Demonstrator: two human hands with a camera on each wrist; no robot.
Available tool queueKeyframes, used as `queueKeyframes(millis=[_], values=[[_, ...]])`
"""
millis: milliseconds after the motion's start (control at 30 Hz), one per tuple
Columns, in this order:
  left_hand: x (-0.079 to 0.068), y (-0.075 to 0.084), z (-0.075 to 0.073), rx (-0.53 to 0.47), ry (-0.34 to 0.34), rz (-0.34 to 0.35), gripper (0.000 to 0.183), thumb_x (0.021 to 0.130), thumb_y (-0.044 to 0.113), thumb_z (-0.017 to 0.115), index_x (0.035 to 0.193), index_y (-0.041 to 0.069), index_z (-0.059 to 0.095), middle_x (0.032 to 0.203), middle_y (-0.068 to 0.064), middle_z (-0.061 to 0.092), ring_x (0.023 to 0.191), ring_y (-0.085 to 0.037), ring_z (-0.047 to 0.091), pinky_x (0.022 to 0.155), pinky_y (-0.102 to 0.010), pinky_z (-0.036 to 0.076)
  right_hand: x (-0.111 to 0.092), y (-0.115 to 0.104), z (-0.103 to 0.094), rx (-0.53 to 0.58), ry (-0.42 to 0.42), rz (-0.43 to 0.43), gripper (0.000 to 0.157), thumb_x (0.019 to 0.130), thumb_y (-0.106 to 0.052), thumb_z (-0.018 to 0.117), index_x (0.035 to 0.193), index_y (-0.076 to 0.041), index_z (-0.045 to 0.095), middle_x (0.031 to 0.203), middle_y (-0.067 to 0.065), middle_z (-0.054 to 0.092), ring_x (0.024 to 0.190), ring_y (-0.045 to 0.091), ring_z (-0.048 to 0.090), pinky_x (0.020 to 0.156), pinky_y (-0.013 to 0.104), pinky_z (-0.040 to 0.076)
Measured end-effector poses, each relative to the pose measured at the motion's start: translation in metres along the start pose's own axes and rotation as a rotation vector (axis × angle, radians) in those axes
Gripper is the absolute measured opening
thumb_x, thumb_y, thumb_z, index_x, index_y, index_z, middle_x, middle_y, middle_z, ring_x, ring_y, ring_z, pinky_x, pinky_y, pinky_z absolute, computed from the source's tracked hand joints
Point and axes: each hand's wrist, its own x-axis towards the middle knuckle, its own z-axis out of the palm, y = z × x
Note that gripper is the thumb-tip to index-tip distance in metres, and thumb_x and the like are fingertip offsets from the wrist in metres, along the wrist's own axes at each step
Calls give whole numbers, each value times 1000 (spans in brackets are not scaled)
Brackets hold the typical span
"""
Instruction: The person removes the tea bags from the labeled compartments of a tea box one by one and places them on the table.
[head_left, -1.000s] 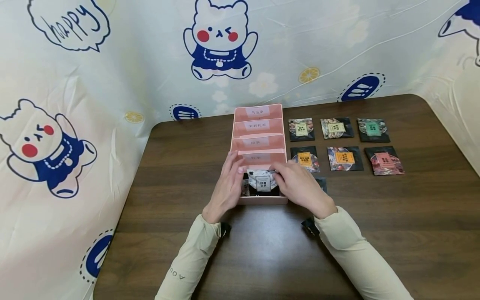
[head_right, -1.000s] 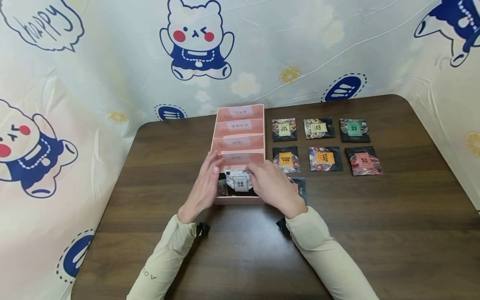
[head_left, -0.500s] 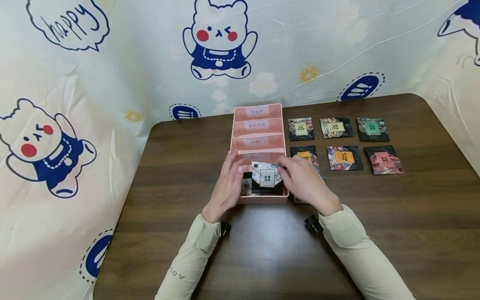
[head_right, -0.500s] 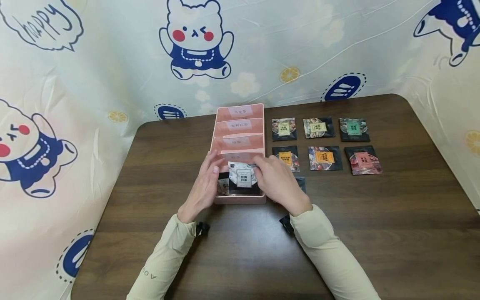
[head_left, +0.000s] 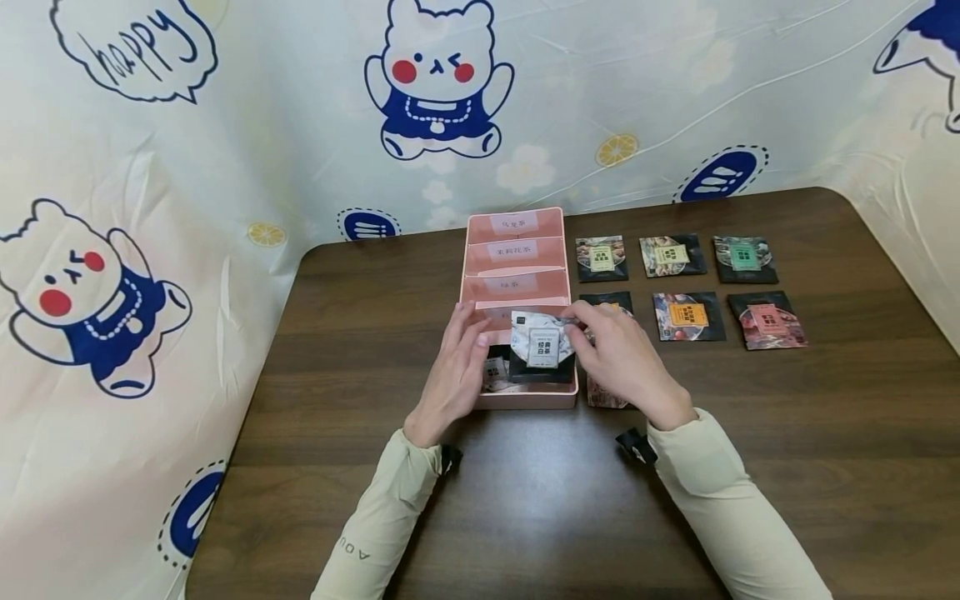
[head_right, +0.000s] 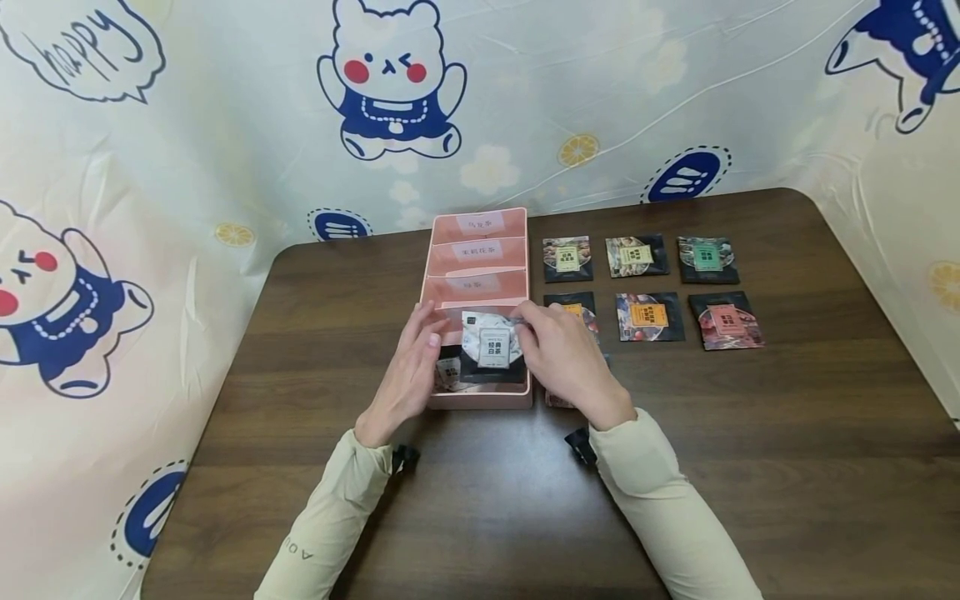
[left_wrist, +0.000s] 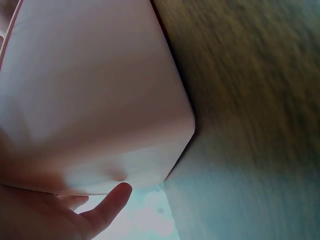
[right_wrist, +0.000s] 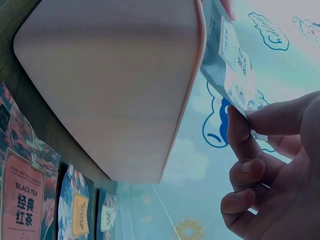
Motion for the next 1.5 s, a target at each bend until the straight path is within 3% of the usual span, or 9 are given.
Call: queueKeyframes(millis=[233,367,567,867,1333,1500], values=[[2,1,1,36,-18,-32,47,99,39,46,130,6,56,158,-9,27,151,-24,12,118,-45,24,-3,4,-5,11,23,31,23,97,-15,52,116,-11,65,78,4,61,63,18,44,56,31,35],[3,2,1,53,-14,-34,46,97,37,50,129,5,57,157,-10,29,151,-26,14,118,-44,24,-4,8,-9,18,34,51,23,96,-14,52,115,-10,65,75,6,58,61,19,43,55,31,34],[3,2,1,49,-16,-28,47,96,35,52,129,3,57,157,-11,28,150,-27,14,117,-46,24,-7,17,-16,24,43,92,23,97,-14,51,115,-10,64,79,8,60,63,20,43,55,31,34],[2,1,1,51,-8,-12,44,96,35,52,126,2,58,156,-14,29,150,-29,15,116,-47,26,-14,34,-29,8,41,120,24,98,-14,48,116,-9,64,71,7,56,59,19,41,54,31,31],[2,1,1,48,-7,-6,44,95,34,54,126,4,57,156,-15,29,150,-27,14,116,-47,26,-31,63,-51,-72,23,154,22,97,-13,51,111,-6,65,89,13,63,73,24,47,61,33,34],[2,1,2,54,1,1,43,95,33,54,126,3,58,155,-15,30,150,-29,16,116,-48,27,-37,71,-59,-87,-16,183,26,98,-15,50,117,-4,63,73,8,54,66,22,42,57,32,32]])
